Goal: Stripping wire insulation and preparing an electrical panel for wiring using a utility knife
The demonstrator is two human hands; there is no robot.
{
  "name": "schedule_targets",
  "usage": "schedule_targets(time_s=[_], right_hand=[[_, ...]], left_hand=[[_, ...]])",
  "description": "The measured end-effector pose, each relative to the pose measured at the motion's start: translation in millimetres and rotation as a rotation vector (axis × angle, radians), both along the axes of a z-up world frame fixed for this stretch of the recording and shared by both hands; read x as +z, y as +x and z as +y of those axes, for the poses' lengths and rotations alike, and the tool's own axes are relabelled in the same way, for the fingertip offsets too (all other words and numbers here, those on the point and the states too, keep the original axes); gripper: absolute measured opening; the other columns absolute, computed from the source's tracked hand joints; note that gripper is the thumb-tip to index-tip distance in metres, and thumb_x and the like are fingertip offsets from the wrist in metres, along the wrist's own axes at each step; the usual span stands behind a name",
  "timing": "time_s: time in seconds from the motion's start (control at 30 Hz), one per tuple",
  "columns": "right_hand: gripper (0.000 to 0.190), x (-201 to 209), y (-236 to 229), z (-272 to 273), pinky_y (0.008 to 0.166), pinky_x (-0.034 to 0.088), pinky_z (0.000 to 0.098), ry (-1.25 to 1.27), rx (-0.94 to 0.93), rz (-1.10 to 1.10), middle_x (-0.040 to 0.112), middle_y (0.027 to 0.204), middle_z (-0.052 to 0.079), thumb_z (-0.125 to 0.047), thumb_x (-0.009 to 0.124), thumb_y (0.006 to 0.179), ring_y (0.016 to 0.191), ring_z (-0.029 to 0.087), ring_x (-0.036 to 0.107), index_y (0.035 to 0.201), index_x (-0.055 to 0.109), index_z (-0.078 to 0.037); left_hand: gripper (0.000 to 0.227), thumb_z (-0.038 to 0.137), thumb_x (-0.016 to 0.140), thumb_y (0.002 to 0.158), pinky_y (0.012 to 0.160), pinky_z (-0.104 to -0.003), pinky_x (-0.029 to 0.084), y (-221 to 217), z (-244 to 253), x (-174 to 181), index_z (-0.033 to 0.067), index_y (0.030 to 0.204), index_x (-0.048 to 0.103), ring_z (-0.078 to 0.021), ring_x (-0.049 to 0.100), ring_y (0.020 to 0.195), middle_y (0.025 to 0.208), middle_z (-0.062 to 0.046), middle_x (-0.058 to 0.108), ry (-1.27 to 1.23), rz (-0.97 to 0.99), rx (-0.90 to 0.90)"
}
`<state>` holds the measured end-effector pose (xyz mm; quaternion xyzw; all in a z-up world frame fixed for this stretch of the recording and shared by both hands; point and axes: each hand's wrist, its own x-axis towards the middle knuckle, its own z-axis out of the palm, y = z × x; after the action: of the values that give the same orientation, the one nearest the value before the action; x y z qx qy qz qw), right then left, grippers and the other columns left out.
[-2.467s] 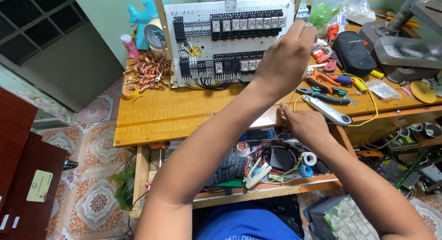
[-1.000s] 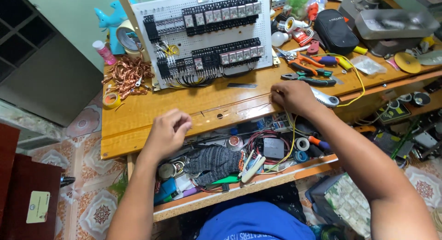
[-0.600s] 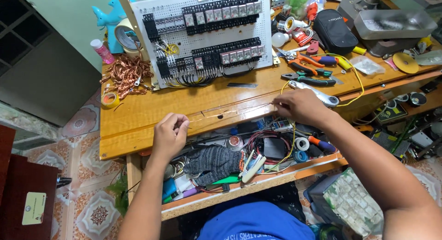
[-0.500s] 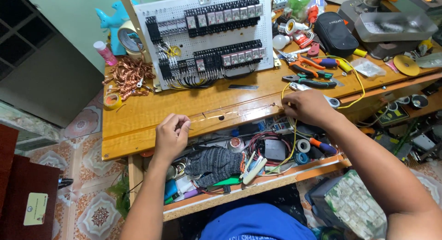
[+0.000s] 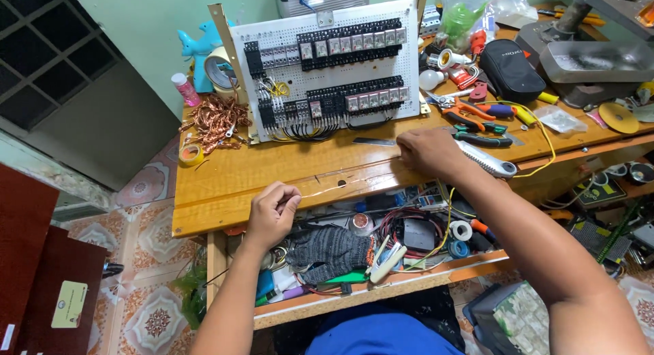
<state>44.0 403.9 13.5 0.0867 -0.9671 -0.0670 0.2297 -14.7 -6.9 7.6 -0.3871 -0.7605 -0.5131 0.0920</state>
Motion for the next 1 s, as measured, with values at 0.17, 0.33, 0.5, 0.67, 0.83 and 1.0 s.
schedule_targets(time_s=[0.17, 0.33, 0.5, 0.67, 0.83, 1.0], right_hand=[[0.005, 41, 41, -28, 0.063, 0.056, 0.0390, -0.108, 0.122, -0.051, 0.066, 0.074, 0.005, -0.021, 0.065, 0.093, 0.075, 0.031, 0.071, 0.094, 0.065, -0.016], [0.012, 41, 74, 3, 0.069, 0.057, 0.0422, -0.222, 0.075, -0.094, 0.066, 0.074, 0.005, -0.027, 0.068, 0.091, 0.080, 0.031, 0.071, 0.097, 0.063, -0.018], [0.019, 18, 77, 48, 0.079, 0.056, 0.0467, -0.341, -0.193, -0.152, 0.071, 0.084, 0.010, -0.036, 0.066, 0.092, 0.093, 0.034, 0.071, 0.102, 0.067, -0.020], [0.019, 11, 49, 50, 0.076, 0.056, 0.0446, -0.333, -0.267, -0.121, 0.073, 0.083, 0.005, -0.037, 0.063, 0.097, 0.088, 0.031, 0.073, 0.102, 0.067, -0.019], [0.016, 5, 3, 33, 0.076, 0.057, 0.0439, -0.272, -0.177, -0.084, 0.072, 0.083, 0.006, -0.032, 0.065, 0.096, 0.088, 0.031, 0.074, 0.103, 0.068, -0.018], [0.010, 18, -1, -12, 0.070, 0.057, 0.0457, -0.148, 0.054, -0.061, 0.068, 0.080, 0.011, -0.024, 0.061, 0.095, 0.083, 0.033, 0.072, 0.101, 0.064, -0.016]], left_hand=[[0.005, 0.010, 0.070, 0.093, 0.051, -0.029, 0.047, -1, 3, -3, 0.0109, 0.089, 0.072, -0.0192, 0.055, 0.048, 0.070, -0.005, 0.061, 0.017, 0.028, 0.093], [0.005, 0.010, 0.069, 0.094, 0.051, -0.030, 0.048, 1, 3, 0, 0.0117, 0.089, 0.071, -0.0199, 0.055, 0.049, 0.070, -0.004, 0.059, 0.016, 0.047, 0.105], [0.005, 0.011, 0.070, 0.093, 0.052, -0.030, 0.048, 3, 3, 2, 0.0128, 0.090, 0.072, -0.0205, 0.056, 0.049, 0.069, -0.004, 0.059, 0.005, 0.056, 0.093], [0.005, 0.012, 0.072, 0.093, 0.052, -0.029, 0.047, 2, 0, 1, 0.0132, 0.088, 0.073, -0.0178, 0.055, 0.048, 0.069, -0.003, 0.060, -0.008, 0.018, 0.052], [0.005, 0.012, 0.072, 0.093, 0.052, -0.030, 0.047, 2, -2, -1, 0.0134, 0.088, 0.073, -0.0191, 0.055, 0.048, 0.069, -0.004, 0.060, -0.026, 0.016, 0.037], [0.005, 0.011, 0.071, 0.093, 0.051, -0.031, 0.046, 1, -4, 1, 0.0130, 0.088, 0.073, -0.0210, 0.055, 0.049, 0.069, -0.005, 0.060, -0.036, 0.020, 0.032]])
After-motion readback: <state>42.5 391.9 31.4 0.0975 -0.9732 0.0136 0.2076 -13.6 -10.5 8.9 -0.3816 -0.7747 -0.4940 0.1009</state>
